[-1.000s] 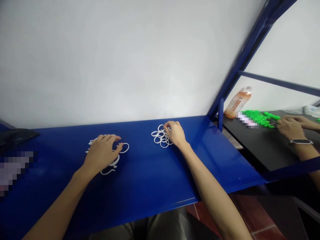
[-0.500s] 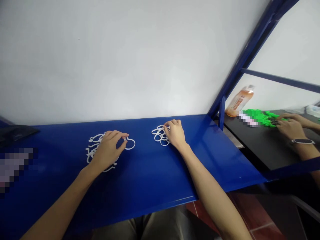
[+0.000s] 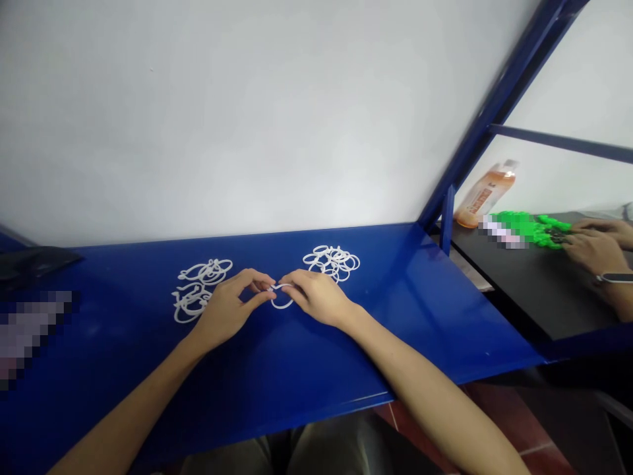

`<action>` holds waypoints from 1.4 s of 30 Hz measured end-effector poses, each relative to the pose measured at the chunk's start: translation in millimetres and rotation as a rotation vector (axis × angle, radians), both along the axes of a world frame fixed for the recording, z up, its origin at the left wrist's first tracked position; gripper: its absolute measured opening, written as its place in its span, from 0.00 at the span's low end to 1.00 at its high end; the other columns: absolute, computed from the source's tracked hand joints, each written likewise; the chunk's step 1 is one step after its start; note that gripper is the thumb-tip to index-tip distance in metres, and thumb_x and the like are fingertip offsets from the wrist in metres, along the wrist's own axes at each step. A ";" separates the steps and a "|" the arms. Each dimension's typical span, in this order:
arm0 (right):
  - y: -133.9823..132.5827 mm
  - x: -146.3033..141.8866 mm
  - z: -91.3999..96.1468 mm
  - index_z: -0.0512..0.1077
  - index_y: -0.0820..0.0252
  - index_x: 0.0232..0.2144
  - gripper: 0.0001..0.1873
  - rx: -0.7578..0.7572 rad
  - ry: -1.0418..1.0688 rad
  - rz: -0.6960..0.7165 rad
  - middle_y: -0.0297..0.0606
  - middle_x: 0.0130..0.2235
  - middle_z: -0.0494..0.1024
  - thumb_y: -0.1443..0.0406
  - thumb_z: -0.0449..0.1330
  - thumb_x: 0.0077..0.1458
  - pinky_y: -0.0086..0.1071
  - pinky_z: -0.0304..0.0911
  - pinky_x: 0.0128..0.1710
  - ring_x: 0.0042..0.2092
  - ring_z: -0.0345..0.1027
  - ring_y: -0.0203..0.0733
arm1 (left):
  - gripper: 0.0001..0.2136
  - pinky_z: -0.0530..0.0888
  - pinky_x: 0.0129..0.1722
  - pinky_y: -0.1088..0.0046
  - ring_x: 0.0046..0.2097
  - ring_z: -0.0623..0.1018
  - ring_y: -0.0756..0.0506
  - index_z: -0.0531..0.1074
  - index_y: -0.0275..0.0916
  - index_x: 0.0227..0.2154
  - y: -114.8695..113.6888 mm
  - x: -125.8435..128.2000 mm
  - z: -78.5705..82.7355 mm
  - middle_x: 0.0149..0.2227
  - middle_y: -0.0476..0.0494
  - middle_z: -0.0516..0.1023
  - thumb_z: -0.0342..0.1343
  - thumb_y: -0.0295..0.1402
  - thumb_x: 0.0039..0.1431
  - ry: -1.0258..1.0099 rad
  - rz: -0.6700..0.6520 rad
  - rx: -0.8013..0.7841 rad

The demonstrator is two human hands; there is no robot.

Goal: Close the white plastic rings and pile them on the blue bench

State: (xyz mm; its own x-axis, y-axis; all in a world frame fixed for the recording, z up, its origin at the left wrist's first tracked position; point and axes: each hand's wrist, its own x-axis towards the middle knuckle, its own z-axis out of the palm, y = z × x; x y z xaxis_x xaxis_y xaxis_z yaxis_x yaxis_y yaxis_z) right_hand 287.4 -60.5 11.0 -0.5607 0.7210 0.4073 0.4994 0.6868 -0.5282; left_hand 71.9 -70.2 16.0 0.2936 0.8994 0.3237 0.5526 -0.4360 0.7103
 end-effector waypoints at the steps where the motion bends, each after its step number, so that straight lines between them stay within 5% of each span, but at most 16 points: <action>1: 0.1 -0.2 -1.1 0.73 0.59 0.46 0.11 -0.001 0.016 0.004 0.39 0.40 0.80 0.64 0.53 0.67 0.33 0.69 0.39 0.38 0.74 0.38 | 0.05 0.71 0.38 0.70 0.37 0.76 0.47 0.74 0.44 0.36 -0.7 0.4 0.7 0.37 0.49 0.77 0.61 0.38 0.60 -0.012 0.000 -0.019; 16: -8.5 0.1 -2.0 0.74 0.61 0.40 0.12 0.106 0.031 0.124 0.40 0.35 0.80 0.63 0.52 0.69 0.33 0.68 0.37 0.36 0.72 0.39 | 0.07 0.70 0.37 0.73 0.32 0.75 0.49 0.73 0.42 0.26 0.4 3.1 -11.1 0.28 0.53 0.76 0.55 0.29 0.59 -0.079 -0.031 0.077; 21: -5.7 -6.0 -3.1 0.74 0.58 0.37 0.09 0.063 0.169 -0.039 0.39 0.38 0.81 0.62 0.56 0.66 0.33 0.69 0.38 0.37 0.75 0.39 | 0.07 0.70 0.34 0.73 0.31 0.75 0.49 0.74 0.42 0.32 -2.2 6.7 -4.4 0.29 0.53 0.77 0.59 0.39 0.59 -0.108 0.057 0.006; 25: -2.4 -8.0 -4.4 0.74 0.58 0.35 0.09 0.084 0.197 -0.205 0.37 0.33 0.79 0.61 0.57 0.65 0.33 0.68 0.36 0.33 0.73 0.38 | 0.10 0.69 0.34 0.73 0.31 0.74 0.49 0.75 0.42 0.33 -8.4 14.0 -2.8 0.30 0.52 0.77 0.55 0.42 0.64 -0.051 0.005 -0.032; 32: -0.6 2.6 0.3 0.71 0.57 0.52 0.15 0.098 0.166 -0.081 0.42 0.44 0.75 0.61 0.58 0.64 0.35 0.69 0.41 0.39 0.70 0.39 | 0.12 0.67 0.41 0.67 0.36 0.71 0.46 0.69 0.39 0.29 -9.4 20.7 -16.2 0.31 0.49 0.74 0.53 0.38 0.68 0.253 -0.109 0.389; 35: 0.5 4.7 1.4 0.74 0.57 0.45 0.09 0.079 0.122 0.000 0.39 0.39 0.75 0.63 0.57 0.65 0.35 0.69 0.39 0.36 0.70 0.39 | 0.11 0.65 0.39 0.66 0.37 0.70 0.44 0.70 0.39 0.30 -7.9 18.8 -20.1 0.32 0.47 0.74 0.54 0.39 0.66 0.453 -0.139 0.555; 39: 5.0 7.6 2.0 0.76 0.56 0.40 0.08 0.049 0.120 -0.013 0.37 0.36 0.77 0.63 0.57 0.65 0.34 0.68 0.39 0.37 0.72 0.39 | 0.09 0.64 0.38 0.66 0.37 0.70 0.43 0.72 0.38 0.32 -4.0 14.9 -18.8 0.32 0.46 0.75 0.55 0.37 0.66 0.532 -0.085 0.607; 42: 13.5 15.3 2.7 0.76 0.56 0.39 0.07 0.072 0.135 -0.088 0.37 0.37 0.79 0.64 0.58 0.64 0.34 0.68 0.41 0.38 0.73 0.40 | 0.11 0.65 0.42 0.64 0.40 0.72 0.41 0.74 0.39 0.42 3.5 4.7 -14.1 0.36 0.44 0.77 0.54 0.40 0.66 0.529 0.019 0.560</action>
